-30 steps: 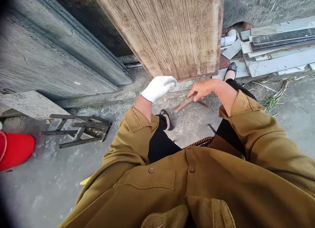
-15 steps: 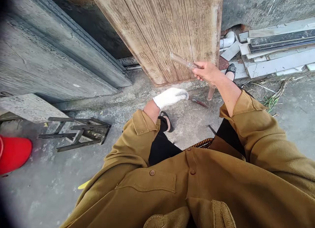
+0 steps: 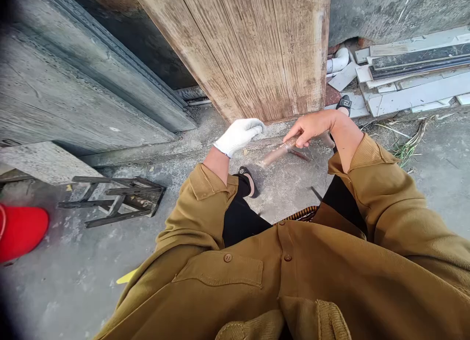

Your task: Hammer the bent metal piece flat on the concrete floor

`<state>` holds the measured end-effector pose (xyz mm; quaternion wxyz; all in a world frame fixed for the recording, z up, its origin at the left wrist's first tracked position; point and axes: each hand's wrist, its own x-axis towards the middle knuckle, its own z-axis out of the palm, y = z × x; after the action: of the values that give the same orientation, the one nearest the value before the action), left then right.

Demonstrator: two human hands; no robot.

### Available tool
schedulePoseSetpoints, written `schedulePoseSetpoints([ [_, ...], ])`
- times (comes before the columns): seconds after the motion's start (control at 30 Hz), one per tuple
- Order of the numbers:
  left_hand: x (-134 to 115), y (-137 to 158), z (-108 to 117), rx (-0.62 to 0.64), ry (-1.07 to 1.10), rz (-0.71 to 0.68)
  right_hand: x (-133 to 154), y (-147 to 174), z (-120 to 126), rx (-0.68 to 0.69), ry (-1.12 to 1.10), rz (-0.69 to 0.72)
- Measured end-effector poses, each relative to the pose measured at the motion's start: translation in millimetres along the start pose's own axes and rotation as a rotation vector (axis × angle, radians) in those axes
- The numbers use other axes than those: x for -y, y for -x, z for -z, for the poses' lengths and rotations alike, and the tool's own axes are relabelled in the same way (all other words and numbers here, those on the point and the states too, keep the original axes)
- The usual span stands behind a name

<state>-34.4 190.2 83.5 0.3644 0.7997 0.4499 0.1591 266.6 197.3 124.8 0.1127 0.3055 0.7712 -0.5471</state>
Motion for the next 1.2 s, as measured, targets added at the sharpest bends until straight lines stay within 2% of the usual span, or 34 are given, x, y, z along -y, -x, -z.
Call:
schedulePoseSetpoints([
  [0.1, -1, 0, -2, -0.002, -0.03, 0.011, 3, 5, -1, -0.259, -0.259, 0.16],
  [0.17, -5, 1, -7, 0.031, -0.018, -0.024, 4, 1, -1, -0.501, -0.429, 0.273],
  [0.23, -11, 3, -12, 0.088, 0.007, -0.089, 3, -7, 0, -0.743, -0.572, 0.318],
  [0.3, -18, 4, -18, 0.154, 0.007, -0.142, -1, -16, 2, -0.924, -0.606, 0.237],
  [0.33, -21, 4, -20, 0.182, -0.003, -0.162, -4, -20, 3, -0.986, -0.551, 0.155],
  [0.43, -29, 6, -23, 0.234, -0.037, -0.206, -10, -24, 5, -1.061, -0.125, -0.123],
  [0.53, -36, 8, -21, 0.253, -0.043, -0.227, -12, -23, 3, -1.038, 0.245, -0.296],
  [0.67, -42, 12, -16, 0.19, -0.17, -0.199, -12, -22, 2, -0.9, 0.421, -0.406],
  [0.73, -43, 13, -13, 0.117, -0.328, -0.14, -12, -22, 2, -0.7, 0.468, -0.467],
  [0.83, -40, 13, -8, 0.041, -0.555, -0.022, -10, -23, 0, -0.219, 0.368, -0.526],
  [0.9, -38, 12, -4, 0.02, -0.631, 0.03, -6, -24, -4, 0.014, 0.235, -0.468],
  [0.93, -37, 12, -2, 0.008, -0.648, 0.045, -2, -23, -5, 0.072, 0.185, -0.419],
  [1.0, -36, 12, 3, -0.027, -0.661, 0.07, 5, -22, -7, 0.116, 0.141, -0.314],
  [1.1, -34, 10, 7, -0.055, -0.671, 0.113, 14, -15, -7, 0.114, 0.137, -0.161],
  [1.17, -29, 7, 7, -0.046, -0.663, 0.141, 17, -10, -6, 0.037, 0.077, -0.067],
  [1.2, -27, 4, 5, -0.025, -0.652, 0.157, 18, -8, -6, -0.047, 0.019, -0.025],
])
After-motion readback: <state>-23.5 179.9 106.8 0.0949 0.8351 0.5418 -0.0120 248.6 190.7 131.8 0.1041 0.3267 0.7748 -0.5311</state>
